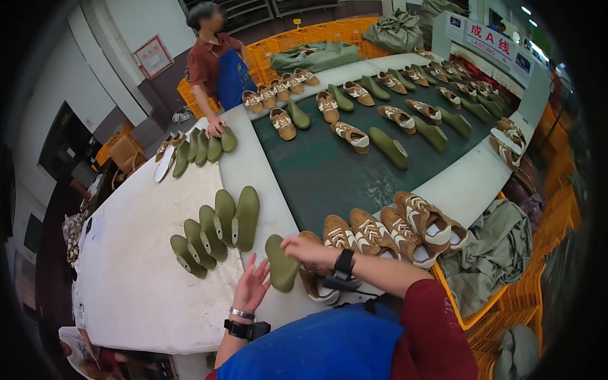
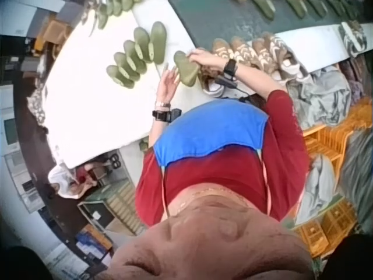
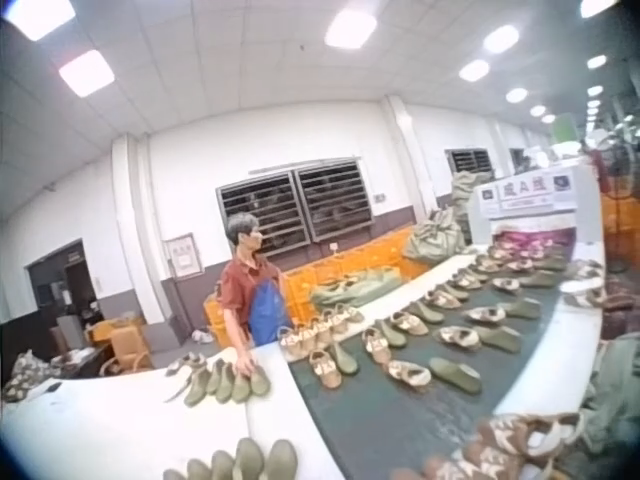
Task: Placing shoe uppers onto lasts and bagging finished shoes at an assembly line station.
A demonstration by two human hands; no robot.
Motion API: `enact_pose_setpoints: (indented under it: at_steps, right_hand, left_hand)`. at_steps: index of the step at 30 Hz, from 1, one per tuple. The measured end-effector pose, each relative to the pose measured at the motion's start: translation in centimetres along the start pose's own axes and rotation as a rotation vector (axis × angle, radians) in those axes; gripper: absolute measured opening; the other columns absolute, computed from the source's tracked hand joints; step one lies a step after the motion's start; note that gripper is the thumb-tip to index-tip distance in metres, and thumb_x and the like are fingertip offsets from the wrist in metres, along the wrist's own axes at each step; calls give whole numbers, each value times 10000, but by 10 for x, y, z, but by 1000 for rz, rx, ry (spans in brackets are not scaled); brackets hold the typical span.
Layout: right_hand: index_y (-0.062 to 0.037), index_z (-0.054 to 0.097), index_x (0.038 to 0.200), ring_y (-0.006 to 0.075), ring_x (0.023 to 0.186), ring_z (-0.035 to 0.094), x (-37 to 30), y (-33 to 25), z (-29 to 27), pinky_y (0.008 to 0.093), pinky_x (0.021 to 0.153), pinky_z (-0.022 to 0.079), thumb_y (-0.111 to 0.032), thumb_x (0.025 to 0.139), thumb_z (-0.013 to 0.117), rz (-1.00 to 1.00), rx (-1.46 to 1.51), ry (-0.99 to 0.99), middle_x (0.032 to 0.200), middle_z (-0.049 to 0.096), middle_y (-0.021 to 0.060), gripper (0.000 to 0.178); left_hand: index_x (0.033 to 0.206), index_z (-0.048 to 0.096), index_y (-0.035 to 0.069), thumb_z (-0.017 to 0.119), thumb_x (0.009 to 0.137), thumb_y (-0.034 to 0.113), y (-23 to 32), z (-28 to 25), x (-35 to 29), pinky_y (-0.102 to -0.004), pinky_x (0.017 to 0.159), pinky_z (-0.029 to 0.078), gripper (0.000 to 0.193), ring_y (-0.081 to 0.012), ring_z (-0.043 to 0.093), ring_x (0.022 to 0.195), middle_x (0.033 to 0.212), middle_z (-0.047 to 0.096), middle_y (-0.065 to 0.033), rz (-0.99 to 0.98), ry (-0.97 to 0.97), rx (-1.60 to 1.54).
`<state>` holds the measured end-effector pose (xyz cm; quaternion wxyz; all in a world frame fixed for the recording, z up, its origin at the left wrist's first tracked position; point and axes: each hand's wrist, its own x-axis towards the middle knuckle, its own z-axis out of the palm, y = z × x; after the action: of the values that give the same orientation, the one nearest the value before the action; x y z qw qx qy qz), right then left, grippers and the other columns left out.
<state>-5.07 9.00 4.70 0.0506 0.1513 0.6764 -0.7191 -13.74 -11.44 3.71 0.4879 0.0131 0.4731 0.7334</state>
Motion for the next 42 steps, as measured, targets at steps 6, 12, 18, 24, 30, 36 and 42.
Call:
enact_pose_setpoints:
  at_steps: [6, 12, 18, 24, 30, 36, 42]
  right_hand:
    - [-181, 511, 1004, 47, 460, 305, 28, -41, -101, 191, 375, 217, -242, 815, 476, 74, 268, 165, 661, 401, -35, 201]
    - [-164, 502, 1069, 277, 793, 593, 68, -27, -188, 370, 662, 462, -221, 771, 493, -130, -821, 425, 872, 607, 115, 303]
    - [-273, 545, 1141, 271, 922, 600, 81, 45, -218, 383, 773, 472, -161, 805, 483, 304, -1365, 311, 1002, 620, 116, 359]
    - [-314, 561, 1112, 247, 920, 604, 98, 61, -229, 363, 753, 483, -162, 886, 392, 326, -1277, 565, 954, 620, 104, 321]
    - [-322, 489, 1210, 317, 975, 567, 83, 60, -234, 383, 830, 457, -168, 864, 423, 349, -1218, 512, 1056, 547, 164, 384]
    - [-119, 634, 1004, 305, 811, 609, 24, 1, -215, 399, 708, 486, -99, 729, 514, 108, -1304, 363, 901, 638, 131, 301]
    - [-67, 661, 801, 323, 713, 605, -84, -59, -136, 407, 628, 471, -167, 697, 550, 1, -1207, -79, 737, 631, 146, 182]
  left_hand:
    - [1303, 355, 93, 520, 870, 194, 10, -12, 8, -352, 931, 389, 474, -179, 476, 1088, 1245, 466, -109, 79, 12, 158]
    - [1143, 517, 82, 594, 826, 188, -30, -47, 13, -257, 821, 422, 343, -110, 543, 951, 1031, 603, -25, -27, 130, 558]
    - [1140, 527, 56, 596, 830, 174, -56, -61, 19, -231, 795, 431, 339, -102, 550, 904, 987, 615, -37, -28, 146, 715]
    - [1096, 546, 6, 606, 802, 166, -65, -60, 23, -284, 784, 464, 340, -190, 590, 906, 992, 618, -117, 47, 174, 1036]
    - [1067, 552, 7, 588, 750, 88, -66, -128, 3, -354, 799, 446, 330, -299, 561, 935, 1014, 583, -170, 334, 453, 1306]
    - [1028, 536, 5, 583, 738, 52, -74, -123, -3, -400, 835, 411, 297, -362, 491, 975, 1080, 506, -204, 744, 320, 1667]
    - [1002, 536, 4, 582, 740, 51, -75, -128, 3, -404, 839, 408, 270, -359, 486, 977, 1055, 486, -192, 632, 419, 1527]
